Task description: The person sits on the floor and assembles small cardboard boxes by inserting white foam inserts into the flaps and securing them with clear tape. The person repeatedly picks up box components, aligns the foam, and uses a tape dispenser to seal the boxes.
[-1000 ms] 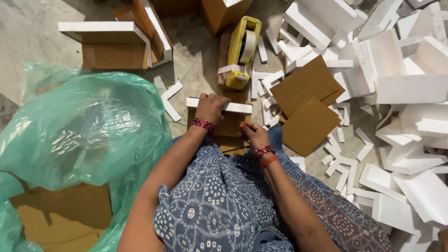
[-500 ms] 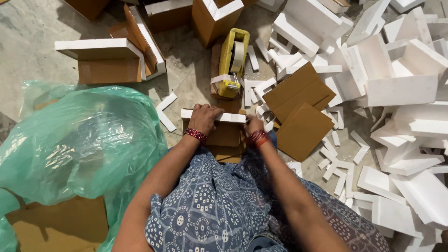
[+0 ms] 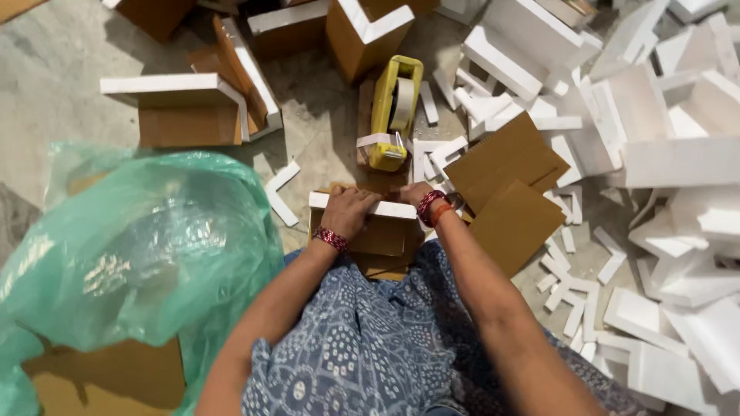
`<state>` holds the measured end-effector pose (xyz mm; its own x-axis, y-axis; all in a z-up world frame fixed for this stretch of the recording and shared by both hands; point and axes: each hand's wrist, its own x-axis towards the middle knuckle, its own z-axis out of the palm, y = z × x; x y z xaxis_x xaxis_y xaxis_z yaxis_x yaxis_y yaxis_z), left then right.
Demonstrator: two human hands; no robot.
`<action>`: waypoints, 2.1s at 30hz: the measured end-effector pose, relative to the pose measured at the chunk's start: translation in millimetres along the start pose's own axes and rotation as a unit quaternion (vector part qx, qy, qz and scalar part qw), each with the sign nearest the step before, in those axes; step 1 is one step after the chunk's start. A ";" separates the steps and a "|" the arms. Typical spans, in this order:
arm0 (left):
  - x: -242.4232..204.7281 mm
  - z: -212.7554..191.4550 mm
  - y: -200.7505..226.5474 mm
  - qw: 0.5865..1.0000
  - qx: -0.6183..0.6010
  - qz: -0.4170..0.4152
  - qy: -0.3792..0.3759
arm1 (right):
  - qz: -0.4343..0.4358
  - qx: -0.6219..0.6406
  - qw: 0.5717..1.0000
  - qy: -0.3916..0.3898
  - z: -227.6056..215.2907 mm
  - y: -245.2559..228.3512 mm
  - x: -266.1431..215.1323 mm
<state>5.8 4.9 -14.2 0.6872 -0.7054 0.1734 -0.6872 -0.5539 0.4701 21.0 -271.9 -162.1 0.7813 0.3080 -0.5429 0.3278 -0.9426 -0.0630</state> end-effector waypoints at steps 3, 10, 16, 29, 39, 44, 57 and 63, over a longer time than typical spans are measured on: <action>-8.5 10.5 -7.2 1.000 -0.011 -0.011 0.008 | -0.148 -0.089 0.983 0.059 32.1 -13.5 -24.0; 0.1 20.3 -12.0 0.999 -0.015 0.040 0.026 | 0.261 0.387 0.876 0.119 -4.2 -27.6 -82.9; -7.9 21.5 -14.9 0.998 -0.054 0.034 -0.029 | 0.053 0.306 0.904 0.294 -54.6 -79.4 -138.3; -28.6 -2.1 -61.3 0.952 -0.269 -0.114 0.088 | 0.131 0.353 0.851 0.366 -68.9 -41.4 -96.2; 5.7 14.0 -31.1 0.922 -0.346 -0.172 -0.017 | 0.277 0.581 0.710 0.287 -142.3 -40.9 -49.4; 8.1 21.8 -35.1 0.916 -0.358 -0.177 -0.042 | 0.137 0.741 0.575 0.318 -47.2 -154.3 -124.2; 3.2 35.5 -44.6 0.868 -0.458 -0.142 -0.130 | 0.293 0.818 0.450 0.208 38.7 -167.7 -70.5; -1.8 42.7 -28.0 0.921 -0.349 -0.173 0.001 | 0.294 0.527 0.776 0.184 -10.2 -159.6 -104.9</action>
<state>13.7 2.8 -64.6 0.8375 -0.5391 -0.0897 -0.1084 -0.3248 0.9395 -107.8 -152.5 -86.6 0.7932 -0.3821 -0.4741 -0.6081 -0.4568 -0.6493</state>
